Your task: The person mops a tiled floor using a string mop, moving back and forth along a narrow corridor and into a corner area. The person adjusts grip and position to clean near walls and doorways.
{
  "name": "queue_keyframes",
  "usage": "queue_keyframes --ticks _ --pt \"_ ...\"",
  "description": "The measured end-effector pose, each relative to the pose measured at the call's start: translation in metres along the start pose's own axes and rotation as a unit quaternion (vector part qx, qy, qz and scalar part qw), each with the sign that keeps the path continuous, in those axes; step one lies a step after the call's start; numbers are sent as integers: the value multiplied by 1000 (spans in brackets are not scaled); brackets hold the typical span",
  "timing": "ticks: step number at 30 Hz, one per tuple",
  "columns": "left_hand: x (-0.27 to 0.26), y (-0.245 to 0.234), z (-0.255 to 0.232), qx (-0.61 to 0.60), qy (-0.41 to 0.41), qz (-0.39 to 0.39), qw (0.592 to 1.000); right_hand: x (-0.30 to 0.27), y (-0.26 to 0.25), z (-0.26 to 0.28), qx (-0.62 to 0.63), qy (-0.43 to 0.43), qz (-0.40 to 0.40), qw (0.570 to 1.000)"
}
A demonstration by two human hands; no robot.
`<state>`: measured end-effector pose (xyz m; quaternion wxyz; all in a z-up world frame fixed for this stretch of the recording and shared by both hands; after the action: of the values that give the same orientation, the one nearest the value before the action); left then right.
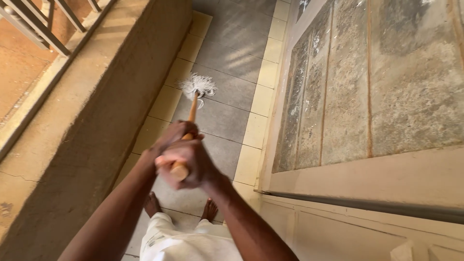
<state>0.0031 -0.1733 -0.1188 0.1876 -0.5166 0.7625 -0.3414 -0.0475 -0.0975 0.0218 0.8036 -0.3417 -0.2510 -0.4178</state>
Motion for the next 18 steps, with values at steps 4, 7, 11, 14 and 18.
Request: queue_keyframes --ticks 4,7,11,14,18 --pt "-63 -20 -28 -51 6 -42 998 7 28 45 26 -9 15 1000" --pt "-95 -39 -54 -87 4 -77 993 24 53 91 -429 -35 162 888" --pt "-129 -34 -65 -50 -13 -70 996 16 67 92 -585 -74 264 763" --pt "-130 -29 -64 -29 -1 -71 997 -6 74 87 -215 -76 250 941" --pt "-108 -34 -53 -15 36 -108 993 -16 67 70 198 -69 197 958"
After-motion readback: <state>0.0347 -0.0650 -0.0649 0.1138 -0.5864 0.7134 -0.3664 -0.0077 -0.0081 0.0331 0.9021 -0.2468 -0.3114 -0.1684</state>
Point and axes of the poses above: each hand's wrist, its own x-axis towards the middle knuckle, its own y-axis out of the palm, z = x × y, the point moved 7 cm from there along x, towards the middle knuckle, and after that the axes turned 1 degree about y, right-handed, at the moved point
